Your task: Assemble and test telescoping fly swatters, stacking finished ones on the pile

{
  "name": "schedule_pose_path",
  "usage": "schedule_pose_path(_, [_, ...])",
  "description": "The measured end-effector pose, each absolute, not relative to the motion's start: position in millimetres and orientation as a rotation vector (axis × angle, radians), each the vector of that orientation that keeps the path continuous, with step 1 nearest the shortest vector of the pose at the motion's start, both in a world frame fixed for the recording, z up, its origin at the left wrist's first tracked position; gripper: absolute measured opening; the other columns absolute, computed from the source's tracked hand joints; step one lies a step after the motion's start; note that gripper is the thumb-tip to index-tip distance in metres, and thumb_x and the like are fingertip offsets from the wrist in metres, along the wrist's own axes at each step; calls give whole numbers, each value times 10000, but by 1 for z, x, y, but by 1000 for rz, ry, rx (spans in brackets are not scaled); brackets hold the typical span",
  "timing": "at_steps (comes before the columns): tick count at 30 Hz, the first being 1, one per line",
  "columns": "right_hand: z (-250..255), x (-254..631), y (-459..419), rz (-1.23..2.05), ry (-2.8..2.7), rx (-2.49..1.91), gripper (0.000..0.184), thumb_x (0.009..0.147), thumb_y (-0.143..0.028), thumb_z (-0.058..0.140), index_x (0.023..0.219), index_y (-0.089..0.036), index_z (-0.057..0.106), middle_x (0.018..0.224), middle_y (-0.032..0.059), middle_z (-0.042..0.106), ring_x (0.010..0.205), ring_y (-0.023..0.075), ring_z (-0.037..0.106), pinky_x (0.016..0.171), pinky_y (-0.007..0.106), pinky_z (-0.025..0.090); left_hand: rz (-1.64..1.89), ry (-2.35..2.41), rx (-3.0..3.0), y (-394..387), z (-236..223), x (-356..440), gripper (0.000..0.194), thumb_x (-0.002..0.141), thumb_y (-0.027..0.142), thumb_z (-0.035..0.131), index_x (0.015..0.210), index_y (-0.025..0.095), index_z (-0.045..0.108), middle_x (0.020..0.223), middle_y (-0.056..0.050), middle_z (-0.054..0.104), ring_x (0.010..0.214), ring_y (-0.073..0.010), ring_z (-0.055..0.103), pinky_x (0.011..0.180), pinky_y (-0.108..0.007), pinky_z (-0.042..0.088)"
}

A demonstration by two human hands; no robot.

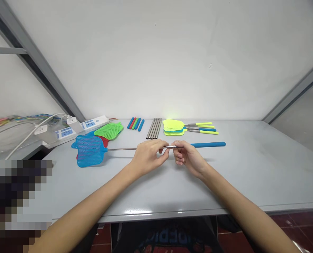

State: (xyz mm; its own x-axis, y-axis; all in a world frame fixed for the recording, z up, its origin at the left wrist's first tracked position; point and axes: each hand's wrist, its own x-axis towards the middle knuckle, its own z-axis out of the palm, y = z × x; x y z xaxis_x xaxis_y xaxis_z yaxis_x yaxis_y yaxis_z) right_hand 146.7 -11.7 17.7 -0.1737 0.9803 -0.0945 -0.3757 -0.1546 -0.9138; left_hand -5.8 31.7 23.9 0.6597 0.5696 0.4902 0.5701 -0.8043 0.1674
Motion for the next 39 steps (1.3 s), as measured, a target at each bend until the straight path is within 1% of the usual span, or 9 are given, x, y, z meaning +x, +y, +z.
schedule_pose_path(5, [18, 146, -12, 1603, -953, -922, 168, 726, -331, 444, 726, -185, 526, 477, -58, 279, 421, 66, 195, 412, 207, 223, -835, -1001, -2856, 33, 23, -6, 177, 777, 266, 388, 809, 192, 547, 644, 25, 535, 606, -93, 492, 570, -210, 347])
schedule_pose_path(9, [18, 146, -12, 1619, -965, -906, 172, 724, -327, 450, 740, -178, 536, 480, -57, 275, 423, 66, 192, 410, 206, 220, -832, -996, -2834, 33, 22, -6, 202, 784, 301, 387, 824, 194, 555, 638, 22, 534, 601, -98, 491, 568, -216, 344])
schedule_pose_path(16, [20, 146, -13, 1659, -858, -835, 150, 716, -300, 464, 788, -187, 532, 482, -61, 273, 420, 63, 190, 414, 203, 221, -856, -918, -2755, 31, 24, -7, 225, 786, 308, 382, 843, 188, 565, 615, 15, 536, 597, -106, 492, 573, -226, 337])
schedule_pose_path(23, [22, 146, -13, 1647, -793, -812, 139, 691, -287, 468, 744, -180, 540, 467, -58, 260, 420, 73, 204, 405, 205, 218, -822, -891, -2723, 32, 24, -7, 270, 825, 332, 342, 803, 183, 565, 633, 1, 559, 589, -107, 487, 561, -229, 322])
schedule_pose_path(35, [21, 145, -14, 1627, -851, -812, 129, 713, -287, 462, 760, -187, 530, 482, -57, 260, 425, 68, 193, 420, 204, 221, -807, -850, -2659, 34, 24, -10, 265, 827, 359, 358, 785, 199, 564, 606, 16, 560, 566, -102, 477, 546, -228, 305])
schedule_pose_path(39, [23, 146, -14, 1664, -828, -755, 88, 695, -244, 458, 696, -179, 517, 477, -54, 241, 432, 73, 202, 418, 204, 214, -827, -819, -2642, 33, 23, -9, 267, 824, 361, 366, 757, 195, 564, 604, 13, 563, 570, -103, 486, 547, -231, 306])
